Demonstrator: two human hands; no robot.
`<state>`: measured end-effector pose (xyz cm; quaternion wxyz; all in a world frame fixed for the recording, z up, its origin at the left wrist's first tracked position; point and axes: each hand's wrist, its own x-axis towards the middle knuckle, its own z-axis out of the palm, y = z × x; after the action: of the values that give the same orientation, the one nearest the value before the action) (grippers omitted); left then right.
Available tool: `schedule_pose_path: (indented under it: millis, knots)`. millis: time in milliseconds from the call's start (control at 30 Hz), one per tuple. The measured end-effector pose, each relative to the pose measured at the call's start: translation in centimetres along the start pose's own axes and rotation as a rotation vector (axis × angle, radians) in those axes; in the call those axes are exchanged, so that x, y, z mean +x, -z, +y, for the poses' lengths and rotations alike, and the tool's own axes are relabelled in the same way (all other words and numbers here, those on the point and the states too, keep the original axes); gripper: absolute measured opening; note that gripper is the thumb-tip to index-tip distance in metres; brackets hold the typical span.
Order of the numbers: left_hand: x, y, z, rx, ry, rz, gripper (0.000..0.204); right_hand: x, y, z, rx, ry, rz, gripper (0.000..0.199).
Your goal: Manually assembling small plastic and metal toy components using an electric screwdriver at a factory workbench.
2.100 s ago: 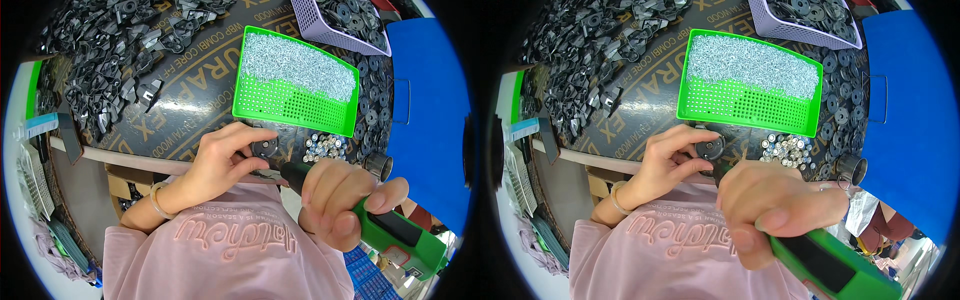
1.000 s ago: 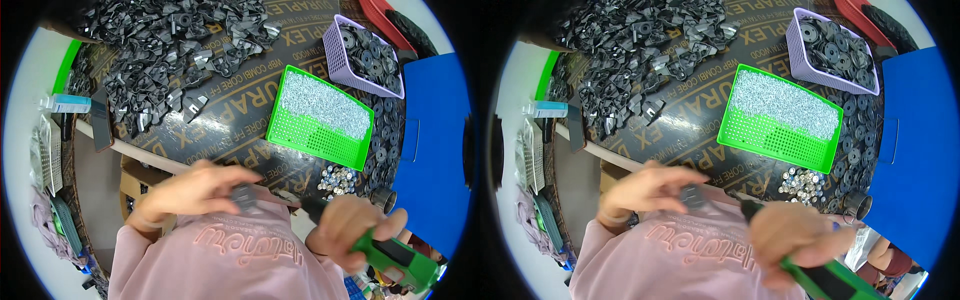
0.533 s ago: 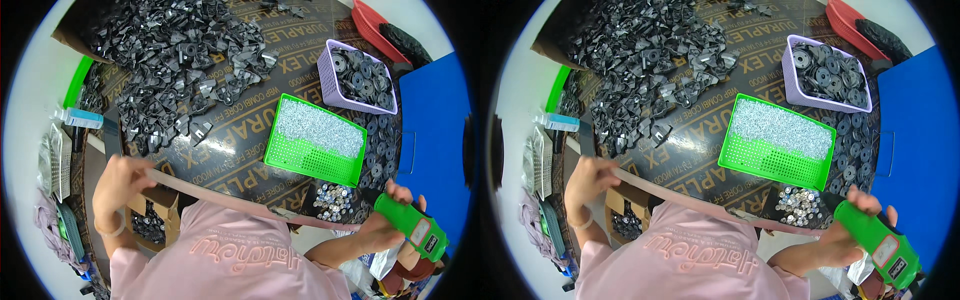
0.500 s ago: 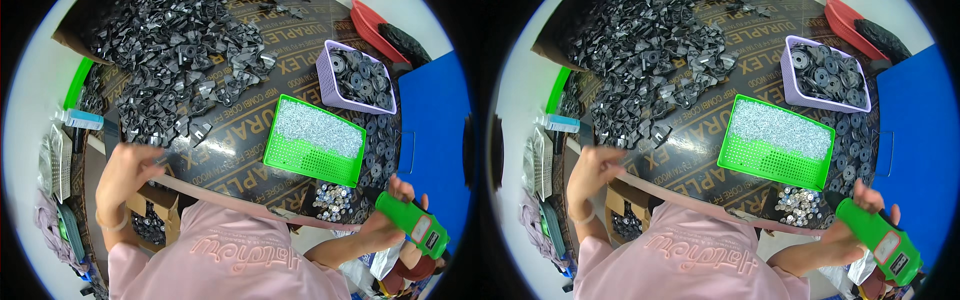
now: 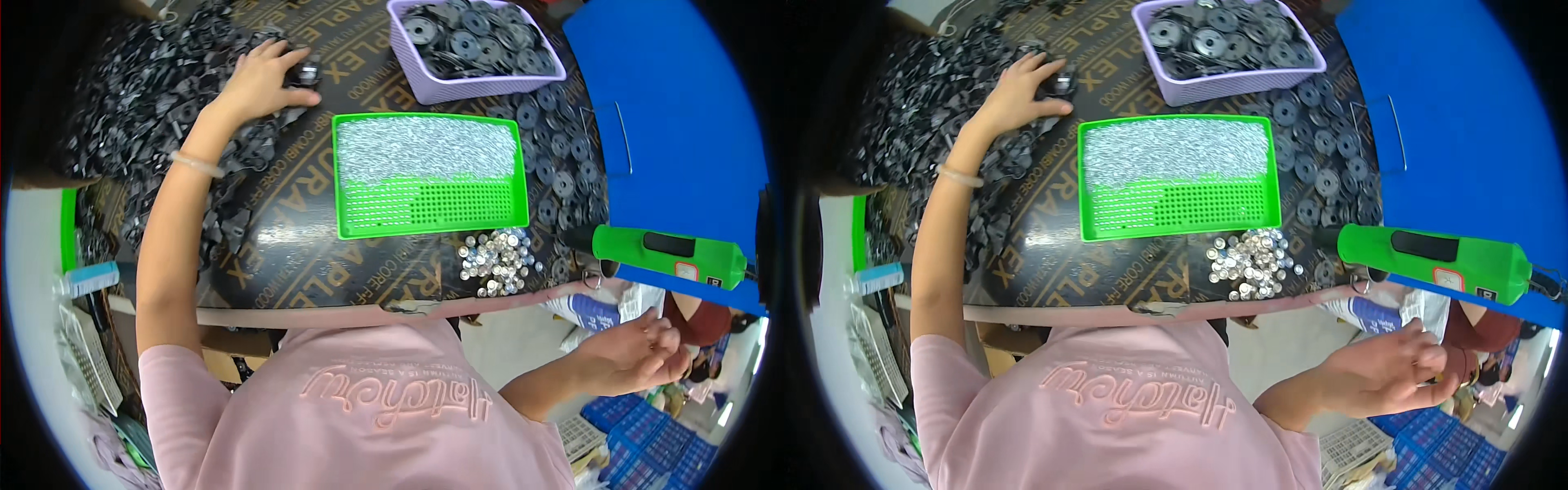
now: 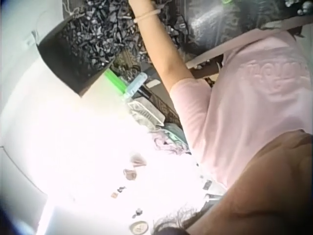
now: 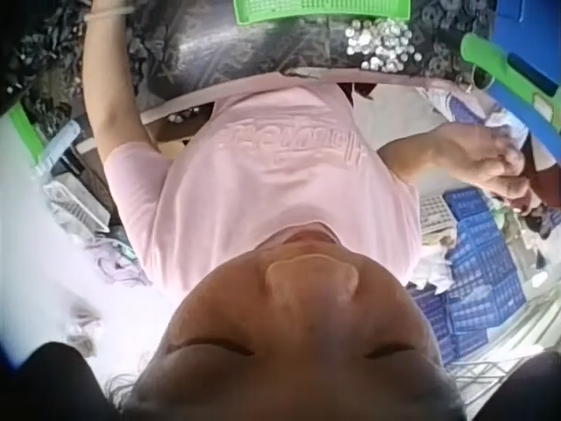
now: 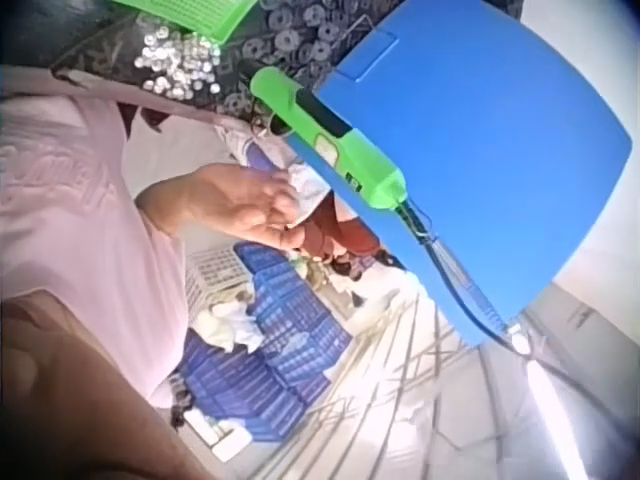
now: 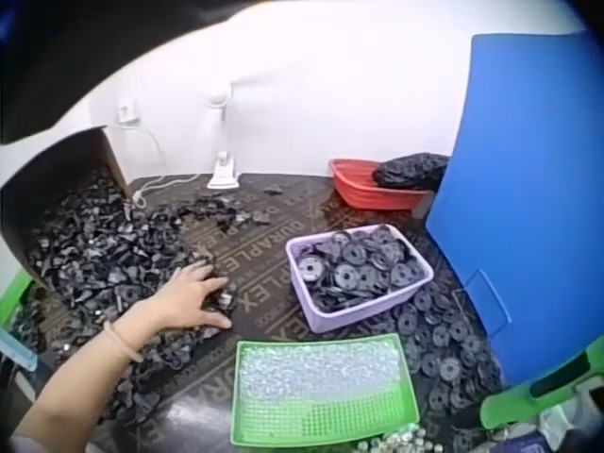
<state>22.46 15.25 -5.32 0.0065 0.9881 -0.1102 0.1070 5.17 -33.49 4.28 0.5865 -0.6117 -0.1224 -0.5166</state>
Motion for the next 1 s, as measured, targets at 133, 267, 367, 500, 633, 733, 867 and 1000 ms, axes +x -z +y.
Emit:
schedule_pose_path:
  millis: [133, 267, 367, 500, 633, 733, 867, 1000]
  knots:
    - [-2.4, 2.7, 1.8, -0.113, -0.001, -0.078, 0.042, -3.8, -0.5, 0.4, -0.140, -0.077, -0.259, 0.029]
    - [-6.8, 4.1, 3.4, -0.176, 0.004, -0.093, 0.017, -5.1, -2.5, 0.3, -0.405, -0.574, -0.838, 0.015]
    - [-10.0, 5.6, 4.4, -0.191, 0.067, -0.054, 0.017, -5.5, -3.2, 1.5, -0.525, -0.634, -1.099, 0.011]
    - [-13.0, 6.7, 5.5, -0.165, 0.108, 0.066, 0.028, -6.7, -2.9, 2.5, -0.706, -0.467, -1.211, 0.017]
    - [-14.8, 6.9, 6.4, -0.222, 0.232, 0.014, 0.034, -7.6, -3.3, 2.4, -0.705, -0.506, -1.218, 0.018]
    - [-15.7, 6.8, 6.7, -0.342, 0.301, -0.048, 0.030, -8.0, -3.0, 2.4, -0.719, -0.509, -1.210, 0.016]
    - [-15.9, 6.6, 7.4, -0.196, 0.244, 0.223, 0.020, -8.2, -2.5, 2.0, -0.702, -0.626, -1.039, 0.009]
    - [-16.7, 7.5, 6.7, -0.304, 0.362, 0.286, 0.014, -7.7, -1.5, 2.3, -0.750, -0.501, -1.054, 0.006]
